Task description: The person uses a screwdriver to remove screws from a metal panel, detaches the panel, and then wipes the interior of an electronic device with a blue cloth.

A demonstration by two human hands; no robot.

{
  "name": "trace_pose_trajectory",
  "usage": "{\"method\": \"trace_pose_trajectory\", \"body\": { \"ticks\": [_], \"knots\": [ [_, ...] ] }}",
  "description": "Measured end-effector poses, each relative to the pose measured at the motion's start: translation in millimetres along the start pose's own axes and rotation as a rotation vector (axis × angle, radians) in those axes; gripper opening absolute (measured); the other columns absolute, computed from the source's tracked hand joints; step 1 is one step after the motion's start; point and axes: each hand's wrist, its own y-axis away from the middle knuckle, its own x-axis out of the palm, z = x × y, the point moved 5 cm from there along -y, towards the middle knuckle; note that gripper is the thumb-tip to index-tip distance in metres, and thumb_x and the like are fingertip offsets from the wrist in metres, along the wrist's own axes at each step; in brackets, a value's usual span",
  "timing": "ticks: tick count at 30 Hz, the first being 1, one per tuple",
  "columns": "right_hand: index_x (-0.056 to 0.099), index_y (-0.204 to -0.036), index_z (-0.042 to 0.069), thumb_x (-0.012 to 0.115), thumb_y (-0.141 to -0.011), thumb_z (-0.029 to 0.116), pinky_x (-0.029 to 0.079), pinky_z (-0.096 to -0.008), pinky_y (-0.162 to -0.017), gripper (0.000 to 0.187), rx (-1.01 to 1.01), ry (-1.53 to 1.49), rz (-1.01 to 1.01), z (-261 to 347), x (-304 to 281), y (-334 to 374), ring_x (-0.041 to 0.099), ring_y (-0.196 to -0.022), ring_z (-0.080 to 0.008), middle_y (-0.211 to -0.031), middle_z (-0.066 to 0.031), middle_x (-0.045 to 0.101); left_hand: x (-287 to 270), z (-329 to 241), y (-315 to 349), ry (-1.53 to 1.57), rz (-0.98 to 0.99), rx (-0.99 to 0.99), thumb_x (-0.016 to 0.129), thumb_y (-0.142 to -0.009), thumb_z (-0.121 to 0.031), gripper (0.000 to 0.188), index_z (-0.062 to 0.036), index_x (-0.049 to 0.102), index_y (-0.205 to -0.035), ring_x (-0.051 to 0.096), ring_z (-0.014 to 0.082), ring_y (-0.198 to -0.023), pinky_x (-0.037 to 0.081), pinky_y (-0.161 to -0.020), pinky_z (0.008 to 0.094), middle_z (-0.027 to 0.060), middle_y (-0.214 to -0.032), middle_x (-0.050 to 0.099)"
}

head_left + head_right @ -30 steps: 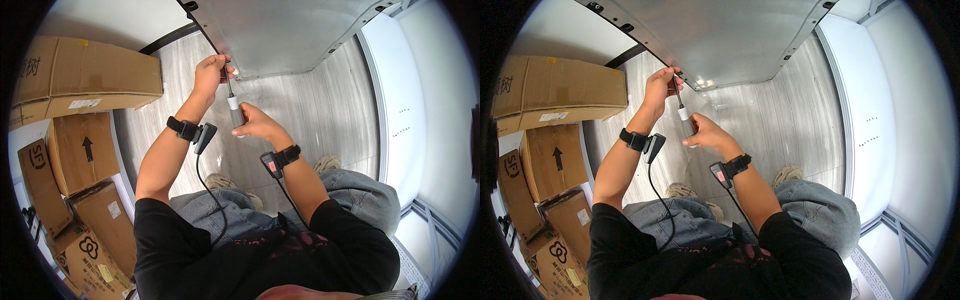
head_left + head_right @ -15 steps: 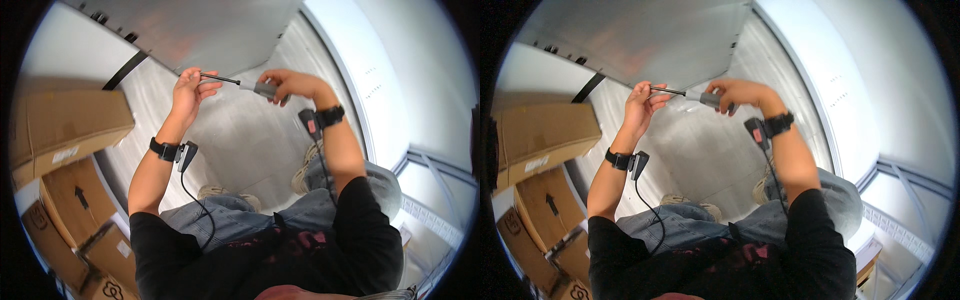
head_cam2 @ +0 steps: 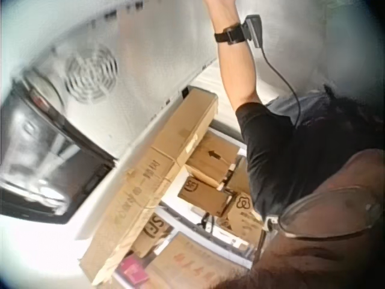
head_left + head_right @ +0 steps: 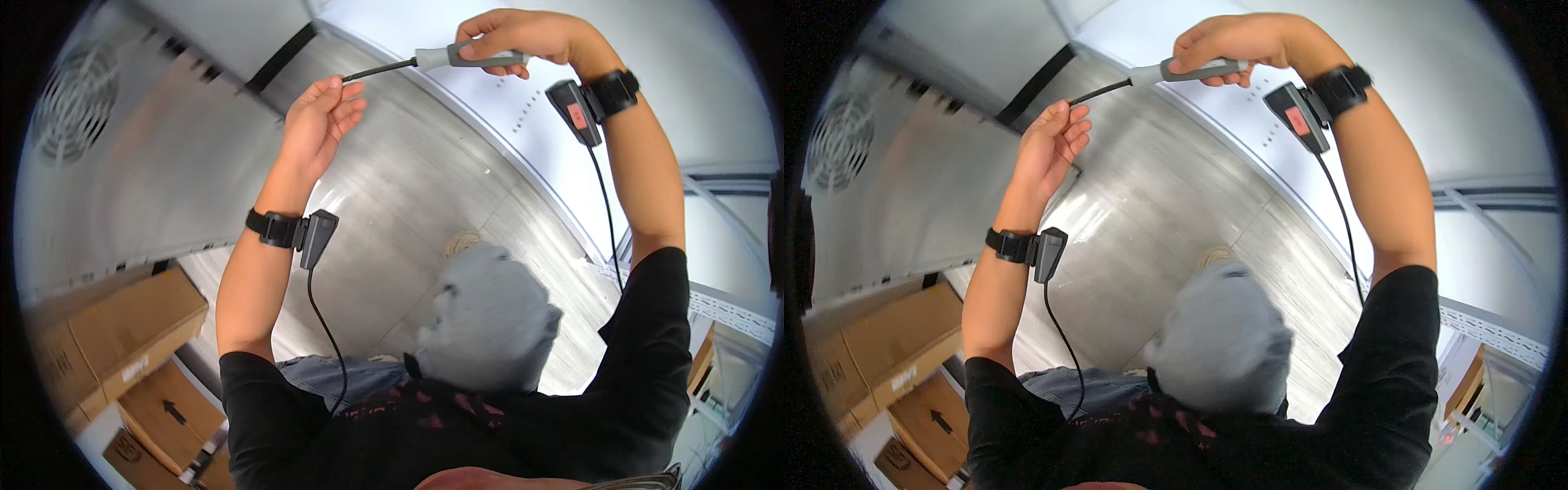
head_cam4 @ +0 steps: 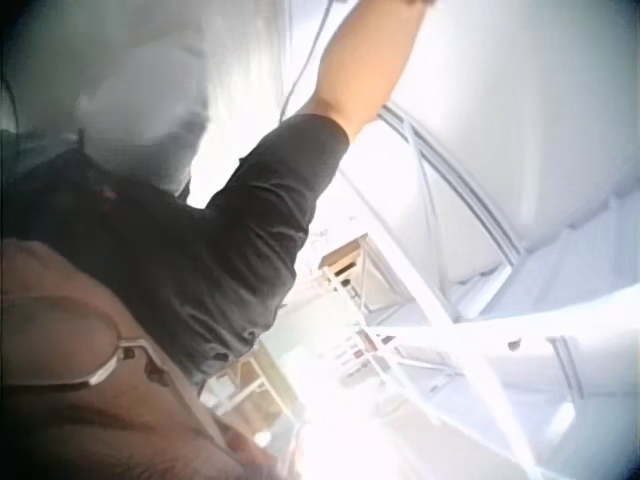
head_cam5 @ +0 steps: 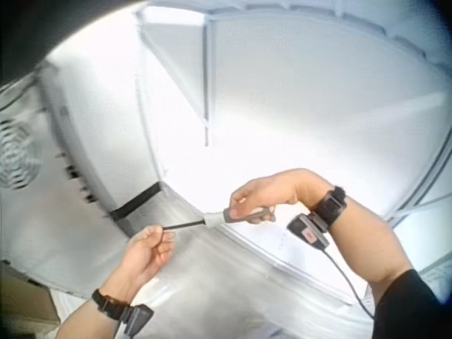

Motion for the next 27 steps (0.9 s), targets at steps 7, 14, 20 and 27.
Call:
{"method": "trace_pose_trajectory", "body": {
  "ticks": [7,14,20,27],
  "knots": [
    [0.061,-0.100,0.008,0.063,-0.088,0.032,0.037,-0.0195,-0.044,0.027,0.102,-0.714,-0.211,-230.3,57.7,41.5,0.048,-0.052,-0.0047,-0.063,0.0016,0.055,93.1,113.4,-114.6,-0.241,0.225,-0.293,0.061,-0.094,-0.024,0.018,-0.0090,0.062,-0.103,0.062,0.0137,-0.090,0.049,-0.079,0.0266,0.0061,-0.102,0.067],
    [0.060,-0.096,0.006,0.064,-0.086,0.023,0.039,-0.0219,-0.048,0.021,0.235,-1.204,-0.458,-323.6,150.4,70.9,0.050,-0.057,-0.0082,-0.066,-0.0010,0.055,128.1,205.6,-174.1,-0.408,0.172,-0.421,0.065,-0.091,-0.022,0.015,-0.0088,0.063,-0.097,0.063,0.0124,-0.086,0.048,-0.076,0.0251,0.0034,-0.092,0.067],
    [0.059,-0.098,0.007,0.064,-0.086,0.024,0.040,-0.0241,-0.050,0.021,0.330,-1.453,-0.670,-341.3,184.1,77.6,0.050,-0.058,-0.0095,-0.068,-0.0022,0.056,111.2,238.7,-209.9,-1.005,0.091,0.030,0.071,-0.084,-0.016,0.013,-0.0043,0.071,-0.090,0.063,0.0140,-0.077,0.048,-0.068,0.0260,0.0047,-0.086,0.068],
    [0.058,-0.099,0.007,0.061,-0.088,0.020,0.042,-0.0255,-0.052,0.018,0.307,-1.480,-0.749,-339.2,195.2,66.4,0.049,-0.056,-0.0101,-0.069,-0.0030,0.056,127.5,245.1,-221.3,-1.222,0.016,0.485,0.074,-0.075,-0.010,0.013,-0.0071,0.074,-0.088,0.061,0.0188,-0.069,0.050,-0.065,0.0297,0.0071,-0.078,0.065]
  ]
}}
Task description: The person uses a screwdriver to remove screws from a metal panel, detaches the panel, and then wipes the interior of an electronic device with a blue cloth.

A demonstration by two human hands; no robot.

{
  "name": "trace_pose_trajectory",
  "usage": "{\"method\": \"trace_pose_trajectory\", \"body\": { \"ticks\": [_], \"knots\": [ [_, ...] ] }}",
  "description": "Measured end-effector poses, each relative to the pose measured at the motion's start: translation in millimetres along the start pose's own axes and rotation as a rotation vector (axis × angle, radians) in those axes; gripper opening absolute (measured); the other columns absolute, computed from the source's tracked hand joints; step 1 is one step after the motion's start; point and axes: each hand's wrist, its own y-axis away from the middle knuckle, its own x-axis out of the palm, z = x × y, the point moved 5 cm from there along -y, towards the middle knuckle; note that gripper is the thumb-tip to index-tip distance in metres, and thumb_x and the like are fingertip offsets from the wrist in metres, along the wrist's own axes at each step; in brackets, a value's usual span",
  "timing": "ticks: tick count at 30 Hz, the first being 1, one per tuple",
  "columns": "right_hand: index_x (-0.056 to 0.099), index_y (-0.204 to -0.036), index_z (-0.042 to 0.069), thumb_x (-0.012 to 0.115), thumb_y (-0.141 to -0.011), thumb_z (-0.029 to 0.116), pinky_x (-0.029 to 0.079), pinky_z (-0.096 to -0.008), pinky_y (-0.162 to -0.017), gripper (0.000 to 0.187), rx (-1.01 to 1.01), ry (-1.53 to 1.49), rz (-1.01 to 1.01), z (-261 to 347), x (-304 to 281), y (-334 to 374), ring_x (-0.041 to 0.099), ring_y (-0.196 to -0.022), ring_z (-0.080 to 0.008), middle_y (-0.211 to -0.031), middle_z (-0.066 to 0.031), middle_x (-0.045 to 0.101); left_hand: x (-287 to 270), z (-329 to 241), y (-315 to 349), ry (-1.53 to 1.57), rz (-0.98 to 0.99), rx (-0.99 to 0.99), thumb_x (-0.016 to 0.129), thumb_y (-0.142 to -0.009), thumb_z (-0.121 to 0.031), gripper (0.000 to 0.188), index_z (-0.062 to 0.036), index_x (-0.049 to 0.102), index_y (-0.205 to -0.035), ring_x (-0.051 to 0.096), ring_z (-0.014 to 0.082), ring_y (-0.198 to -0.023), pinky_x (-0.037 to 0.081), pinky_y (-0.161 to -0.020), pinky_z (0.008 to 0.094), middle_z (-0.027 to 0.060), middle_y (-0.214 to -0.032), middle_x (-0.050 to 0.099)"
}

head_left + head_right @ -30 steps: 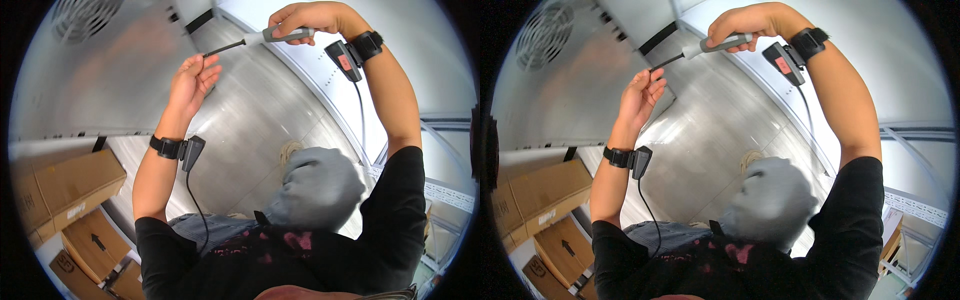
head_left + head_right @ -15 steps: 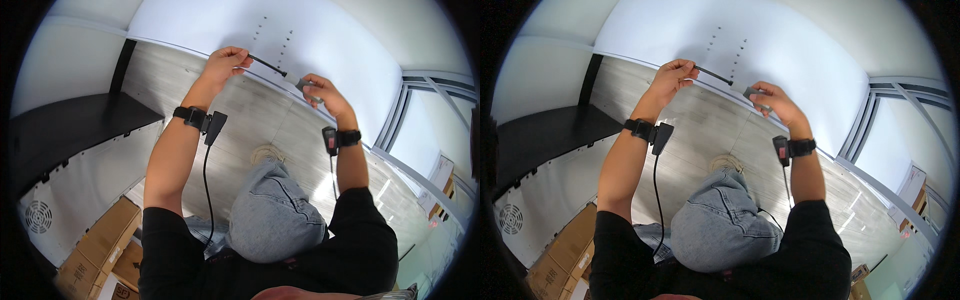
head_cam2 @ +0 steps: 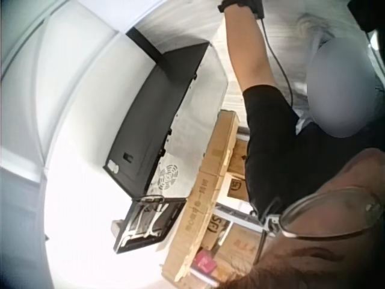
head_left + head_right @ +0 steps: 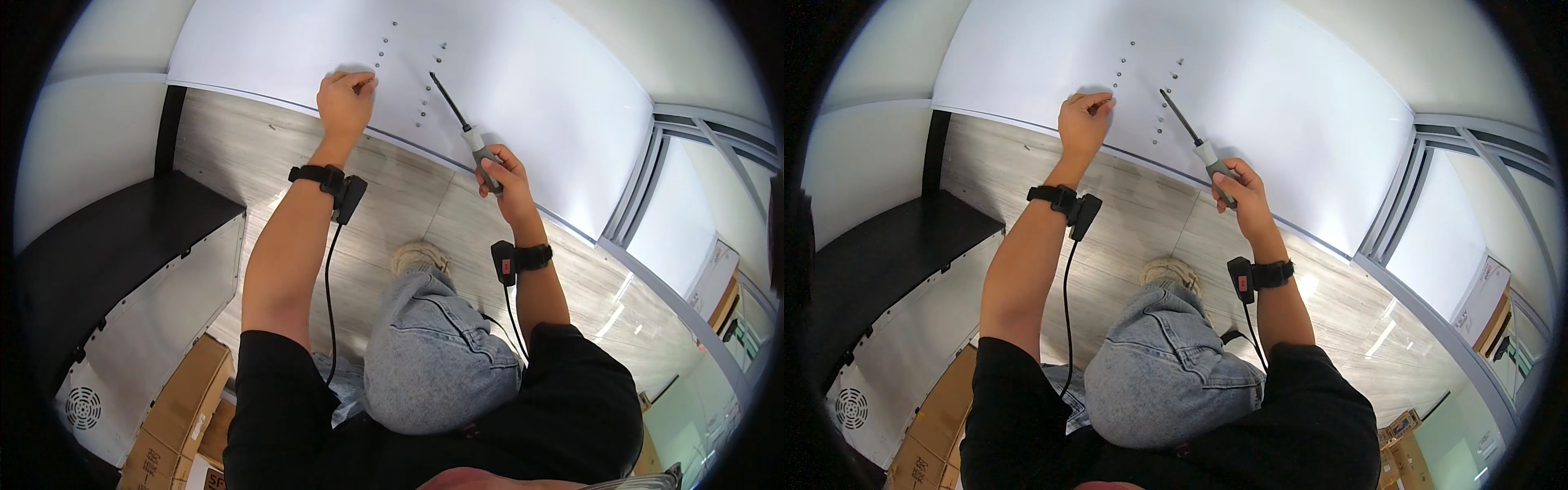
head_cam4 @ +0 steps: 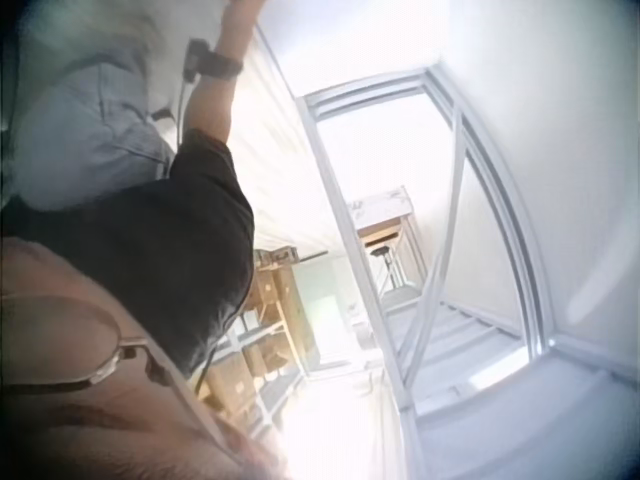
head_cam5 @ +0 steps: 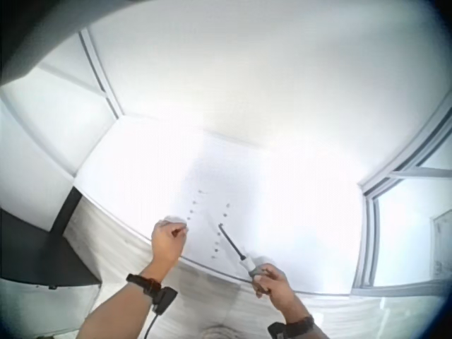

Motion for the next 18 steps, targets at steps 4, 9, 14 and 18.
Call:
{"method": "trace_pose_trajectory", "body": {
  "ticks": [4,9,14,18],
  "knots": [
    [0.059,-0.099,0.007,0.061,-0.088,0.020,0.041,-0.0253,-0.052,0.017,-0.010,0.038,-0.006,0.6,1.5,3.8,0.049,-0.056,-0.0099,-0.069,-0.0029,0.056,5.4,-1.5,-1.8,0.035,-0.018,-0.068,0.075,-0.075,-0.010,0.014,-0.0075,0.074,-0.088,0.059,0.0188,-0.070,0.050,-0.067,0.0302,0.0052,-0.075,0.064],
    [0.059,-0.100,0.008,0.061,-0.088,0.020,0.041,-0.0251,-0.053,0.017,-0.015,0.052,0.020,2.9,8.4,3.9,0.049,-0.056,-0.0098,-0.069,-0.0030,0.056,7.2,-1.7,-1.1,0.017,-0.043,-0.028,0.075,-0.075,-0.010,0.019,-0.0084,0.074,-0.094,0.058,0.0180,-0.069,0.049,-0.066,0.0295,0.0038,-0.075,0.064],
    [0.058,-0.100,0.007,0.061,-0.089,0.017,0.041,-0.0246,-0.053,0.016,-0.033,0.139,0.077,7.3,28.3,4.7,0.050,-0.058,-0.0094,-0.069,-0.0022,0.056,-1.8,20.7,11.7,0.333,0.027,-0.229,0.073,-0.078,-0.006,0.024,-0.0052,0.069,-0.103,0.055,0.0110,-0.068,0.046,-0.065,0.0251,0.0013,-0.078,0.064],
    [0.058,-0.101,0.006,0.062,-0.088,0.016,0.041,-0.0242,-0.053,0.017,-0.008,0.231,0.211,6.0,73.4,-4.8,0.050,-0.060,-0.0089,-0.070,-0.0013,0.056,-44.4,47.7,46.9,0.686,-0.036,-0.386,0.066,-0.086,-0.003,0.008,-0.0021,0.065,-0.094,0.055,0.0098,-0.070,0.046,-0.067,0.0247,0.0018,-0.081,0.064]
  ]
}}
